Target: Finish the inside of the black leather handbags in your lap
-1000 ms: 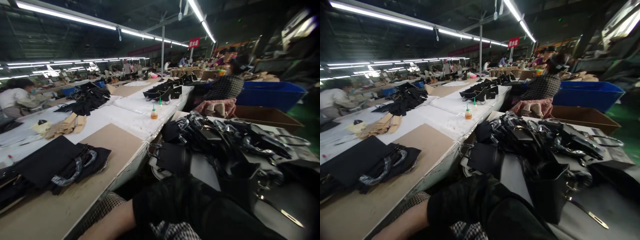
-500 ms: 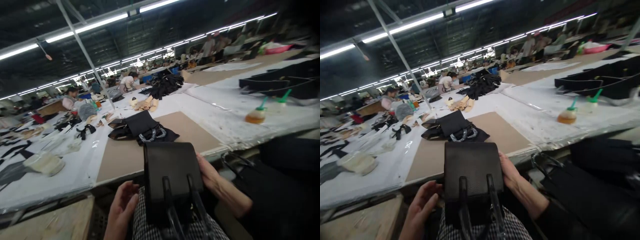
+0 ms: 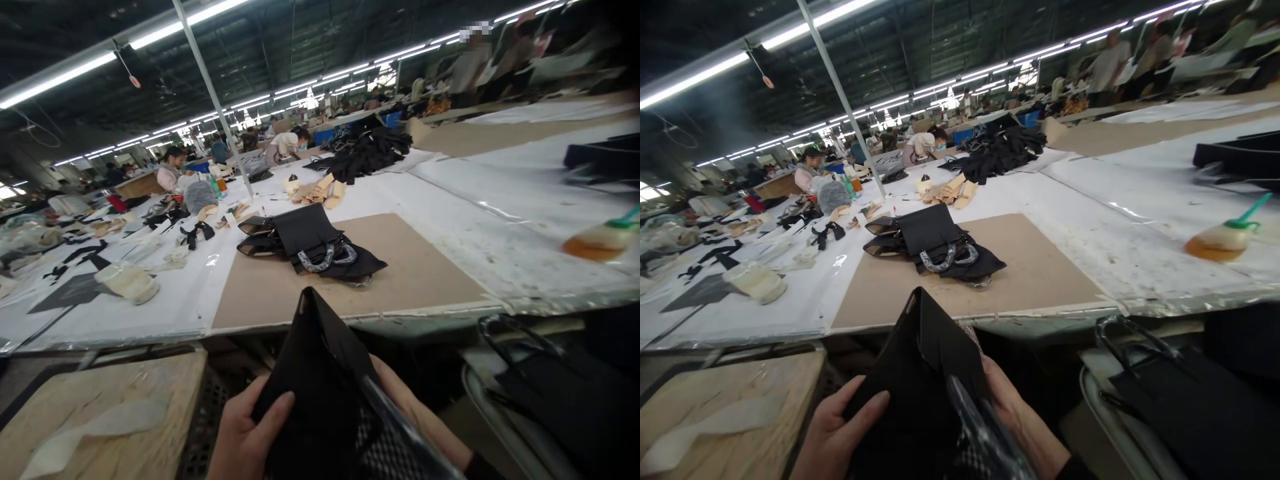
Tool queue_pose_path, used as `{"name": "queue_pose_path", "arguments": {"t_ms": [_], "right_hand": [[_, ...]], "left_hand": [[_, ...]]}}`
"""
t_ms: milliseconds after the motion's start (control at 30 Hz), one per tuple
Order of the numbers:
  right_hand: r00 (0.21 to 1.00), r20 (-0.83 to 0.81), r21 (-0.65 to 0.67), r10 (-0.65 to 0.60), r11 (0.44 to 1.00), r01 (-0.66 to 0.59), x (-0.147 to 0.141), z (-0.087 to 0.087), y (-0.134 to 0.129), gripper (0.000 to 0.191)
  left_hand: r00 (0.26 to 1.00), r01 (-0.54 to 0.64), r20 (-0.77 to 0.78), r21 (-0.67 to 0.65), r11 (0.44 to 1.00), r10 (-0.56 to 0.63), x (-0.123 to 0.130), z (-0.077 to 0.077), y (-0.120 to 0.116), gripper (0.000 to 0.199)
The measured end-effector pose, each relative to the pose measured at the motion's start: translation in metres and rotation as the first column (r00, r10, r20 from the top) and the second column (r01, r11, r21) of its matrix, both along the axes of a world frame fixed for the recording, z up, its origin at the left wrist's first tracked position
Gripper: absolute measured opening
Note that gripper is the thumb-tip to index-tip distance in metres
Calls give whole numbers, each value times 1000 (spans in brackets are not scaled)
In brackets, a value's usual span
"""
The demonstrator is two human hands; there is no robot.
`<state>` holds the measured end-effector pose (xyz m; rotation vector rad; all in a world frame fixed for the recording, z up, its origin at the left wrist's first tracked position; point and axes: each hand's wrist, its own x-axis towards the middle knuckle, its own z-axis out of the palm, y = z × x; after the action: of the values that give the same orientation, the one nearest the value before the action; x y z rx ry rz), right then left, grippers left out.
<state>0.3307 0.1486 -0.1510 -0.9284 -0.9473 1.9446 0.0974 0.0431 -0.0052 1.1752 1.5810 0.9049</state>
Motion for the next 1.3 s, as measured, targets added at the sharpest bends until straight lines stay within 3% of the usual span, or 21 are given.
{"name": "queue_pose_path", "arguments": {"t_ms": [133,167,233,300,367,433,500,733,800,1000,1133,1300], "right_hand": [[973,230,33,-12,999,5,27,8,26,32],[966,255,79,-50,996,31,34,17,33,35],[945,295,304,-141,951,47,42,44,44,35],[937,325,492,-131,869,-50,40,76,51,29],[922,387,653,1,705,-275,28,101,56,22],[861,506,725,56,514,-459,13,115,64,18],[788,614,719,40,384,-580,-1,117,73,18],[622,779,599,80,200,-775,-32,110,101,17],[598,796,577,96,176,-797,-41,109,104,16],[560,828,537,27,247,-807,-55,97,108,17],[574,812,540,103,241,-807,-54,90,111,10],[583,782,521,220,283,-805,-65,87,111,22]], "left_hand": [[939,102,-326,-34,994,-108,-18,34,-2,36],[912,130,-384,-56,990,-141,-19,36,-1,35],[869,179,-453,-84,980,-198,-17,31,4,32],[854,215,-467,-85,973,-230,-11,20,9,31],[860,241,-445,-80,967,-251,-7,9,14,30],[874,249,-409,-85,965,-262,-7,3,16,30],[885,242,-387,-95,966,-259,-10,1,17,31],[913,182,-347,-127,975,-216,-29,-8,16,33],[920,169,-336,-128,977,-203,-35,-14,16,32],[941,102,-308,-143,984,-142,-51,-28,14,34],[942,84,-309,-163,983,-131,-55,-32,14,32],[943,88,-302,-189,978,-144,-55,-30,18,29]]}}
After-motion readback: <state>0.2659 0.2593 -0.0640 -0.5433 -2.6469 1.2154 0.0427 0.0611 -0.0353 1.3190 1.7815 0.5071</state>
